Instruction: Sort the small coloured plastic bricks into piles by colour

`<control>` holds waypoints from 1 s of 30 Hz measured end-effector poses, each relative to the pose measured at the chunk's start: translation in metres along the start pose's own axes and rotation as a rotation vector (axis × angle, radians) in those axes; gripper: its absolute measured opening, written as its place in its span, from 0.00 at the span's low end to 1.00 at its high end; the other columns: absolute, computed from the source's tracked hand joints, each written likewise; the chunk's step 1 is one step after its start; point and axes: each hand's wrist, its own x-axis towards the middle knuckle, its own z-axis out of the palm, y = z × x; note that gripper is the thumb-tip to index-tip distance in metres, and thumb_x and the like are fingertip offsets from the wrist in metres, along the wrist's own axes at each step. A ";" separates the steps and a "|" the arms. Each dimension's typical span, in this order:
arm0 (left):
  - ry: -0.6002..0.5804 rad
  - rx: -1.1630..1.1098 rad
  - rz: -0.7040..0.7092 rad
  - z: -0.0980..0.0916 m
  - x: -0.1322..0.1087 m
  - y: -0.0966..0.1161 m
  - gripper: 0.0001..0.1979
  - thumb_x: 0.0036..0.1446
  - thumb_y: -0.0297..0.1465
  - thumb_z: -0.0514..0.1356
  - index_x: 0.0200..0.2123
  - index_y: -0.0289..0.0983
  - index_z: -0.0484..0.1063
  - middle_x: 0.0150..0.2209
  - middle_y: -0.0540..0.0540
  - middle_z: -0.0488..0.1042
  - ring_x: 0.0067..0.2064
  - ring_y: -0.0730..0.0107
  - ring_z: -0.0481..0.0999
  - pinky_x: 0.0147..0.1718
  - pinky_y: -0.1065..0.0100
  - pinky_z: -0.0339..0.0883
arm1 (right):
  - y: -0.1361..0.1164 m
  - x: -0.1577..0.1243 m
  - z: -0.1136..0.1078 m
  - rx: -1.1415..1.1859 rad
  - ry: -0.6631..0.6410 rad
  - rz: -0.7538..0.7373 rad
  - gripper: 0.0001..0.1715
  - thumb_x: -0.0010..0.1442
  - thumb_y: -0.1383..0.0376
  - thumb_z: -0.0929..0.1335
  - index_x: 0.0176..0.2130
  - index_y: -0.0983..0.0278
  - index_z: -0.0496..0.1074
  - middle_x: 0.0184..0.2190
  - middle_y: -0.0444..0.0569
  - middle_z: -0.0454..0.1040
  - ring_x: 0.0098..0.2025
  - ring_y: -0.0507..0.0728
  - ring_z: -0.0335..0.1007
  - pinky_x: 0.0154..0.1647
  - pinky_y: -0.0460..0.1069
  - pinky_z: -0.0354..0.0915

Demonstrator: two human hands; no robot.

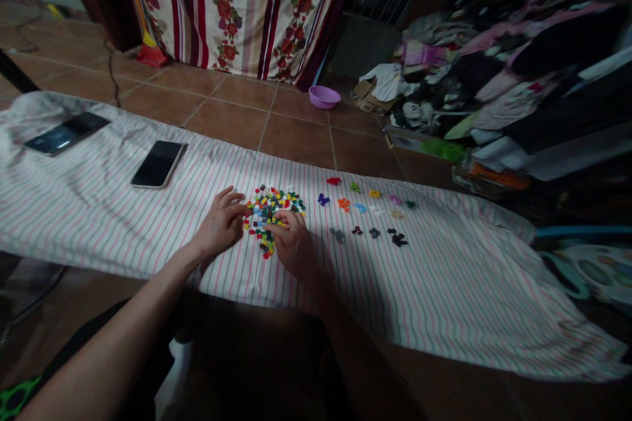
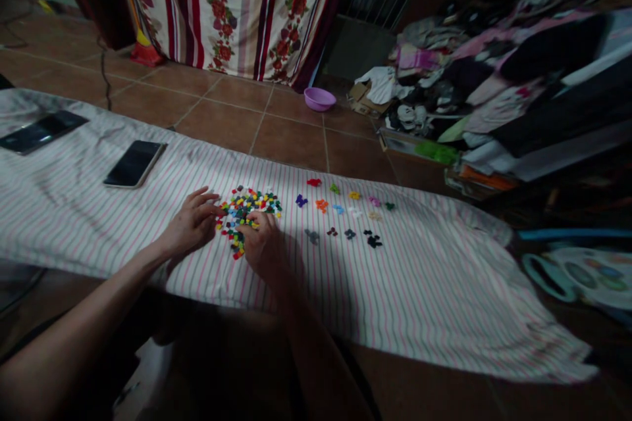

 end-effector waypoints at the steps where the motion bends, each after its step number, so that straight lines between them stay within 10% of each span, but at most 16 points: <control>1: 0.012 0.005 0.000 -0.001 -0.001 -0.001 0.15 0.59 0.27 0.50 0.39 0.41 0.77 0.52 0.43 0.71 0.63 0.56 0.58 0.62 0.44 0.60 | 0.001 -0.001 0.000 0.003 0.003 -0.004 0.19 0.60 0.74 0.63 0.42 0.59 0.80 0.45 0.53 0.68 0.47 0.59 0.62 0.47 0.54 0.68; 30: 0.118 0.328 -0.083 0.004 -0.016 0.011 0.14 0.62 0.30 0.49 0.43 0.37 0.73 0.50 0.38 0.71 0.61 0.51 0.62 0.60 0.45 0.60 | -0.020 0.011 0.005 -0.117 -0.110 0.122 0.08 0.64 0.66 0.68 0.38 0.58 0.78 0.38 0.48 0.71 0.43 0.56 0.63 0.40 0.49 0.64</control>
